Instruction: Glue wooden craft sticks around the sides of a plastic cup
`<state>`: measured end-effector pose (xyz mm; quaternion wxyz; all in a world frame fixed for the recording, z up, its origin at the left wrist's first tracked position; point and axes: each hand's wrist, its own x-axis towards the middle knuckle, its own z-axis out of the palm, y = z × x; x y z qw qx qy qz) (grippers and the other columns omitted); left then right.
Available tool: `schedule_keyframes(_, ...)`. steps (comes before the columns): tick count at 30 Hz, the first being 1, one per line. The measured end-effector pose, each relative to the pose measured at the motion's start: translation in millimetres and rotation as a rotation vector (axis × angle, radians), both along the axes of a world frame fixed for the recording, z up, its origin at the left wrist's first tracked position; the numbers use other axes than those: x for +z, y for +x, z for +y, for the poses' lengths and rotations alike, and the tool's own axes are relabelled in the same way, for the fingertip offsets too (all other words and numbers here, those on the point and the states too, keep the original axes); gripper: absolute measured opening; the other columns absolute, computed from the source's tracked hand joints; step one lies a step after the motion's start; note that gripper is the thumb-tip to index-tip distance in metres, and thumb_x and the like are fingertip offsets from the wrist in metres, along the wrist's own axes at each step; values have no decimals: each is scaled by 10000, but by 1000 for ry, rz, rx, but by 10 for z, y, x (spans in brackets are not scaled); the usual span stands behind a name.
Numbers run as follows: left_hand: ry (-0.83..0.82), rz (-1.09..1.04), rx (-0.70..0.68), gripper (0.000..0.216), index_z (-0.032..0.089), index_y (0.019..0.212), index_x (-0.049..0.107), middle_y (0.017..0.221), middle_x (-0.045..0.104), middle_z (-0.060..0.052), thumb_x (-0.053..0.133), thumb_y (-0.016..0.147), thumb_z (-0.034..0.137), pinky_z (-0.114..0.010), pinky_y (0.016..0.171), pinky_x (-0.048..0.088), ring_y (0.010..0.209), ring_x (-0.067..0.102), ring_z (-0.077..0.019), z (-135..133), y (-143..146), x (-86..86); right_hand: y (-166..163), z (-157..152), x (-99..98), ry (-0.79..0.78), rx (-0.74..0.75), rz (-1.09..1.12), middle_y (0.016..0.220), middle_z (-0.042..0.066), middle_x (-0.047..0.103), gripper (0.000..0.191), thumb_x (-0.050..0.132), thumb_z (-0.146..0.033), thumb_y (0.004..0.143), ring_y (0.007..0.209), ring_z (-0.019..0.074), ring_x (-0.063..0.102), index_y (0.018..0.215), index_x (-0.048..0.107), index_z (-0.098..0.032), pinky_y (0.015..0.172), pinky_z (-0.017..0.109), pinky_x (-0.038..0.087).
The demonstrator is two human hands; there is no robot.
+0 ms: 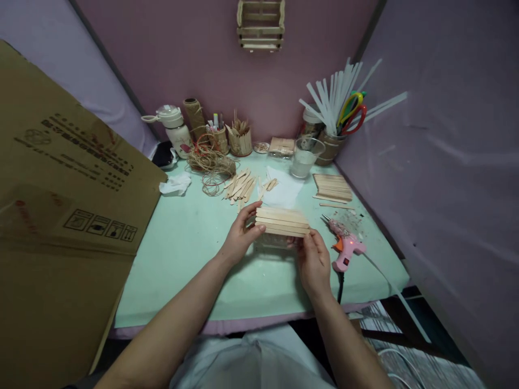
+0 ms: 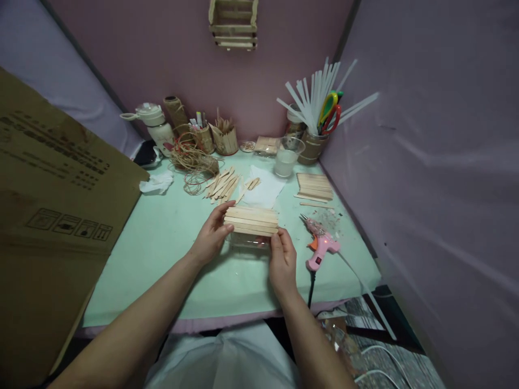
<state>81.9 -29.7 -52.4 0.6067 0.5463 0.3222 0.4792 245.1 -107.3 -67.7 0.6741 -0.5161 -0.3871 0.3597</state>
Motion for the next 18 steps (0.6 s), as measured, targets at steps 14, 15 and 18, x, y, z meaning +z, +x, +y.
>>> schedule_keyframes(14, 32, -5, 77, 482, 296, 1243, 595, 1328, 542, -56, 739, 791, 382, -319, 958, 452, 1266, 459, -252, 16, -16, -44, 52, 14, 27, 10, -56, 124, 937, 5, 640, 216, 662, -380, 861, 875, 158, 618, 1000, 619, -221, 845, 335, 468)
schedule_keyframes(15, 30, -6, 80, 482, 295, 1241, 597, 1324, 545, -56, 740, 789, 384, -320, 957, 454, 1267, 459, -254, 16, -14, -42, 48, 12, 32, 15, -62, 124, 953, 7, 638, 217, 667, -376, 859, 892, 159, 616, 1005, 618, -223, 857, 337, 466)
schedule_keyframes(18, 24, -17, 91, 482, 292, 1234, 598, 1318, 549, -56, 743, 784, 383, -321, 950, 455, 1259, 467, -253, 13, -13, -31, 26, 3, 36, 31, -84, 120, 1013, 17, 629, 239, 679, -370, 851, 964, 166, 601, 1033, 613, -231, 921, 357, 456)
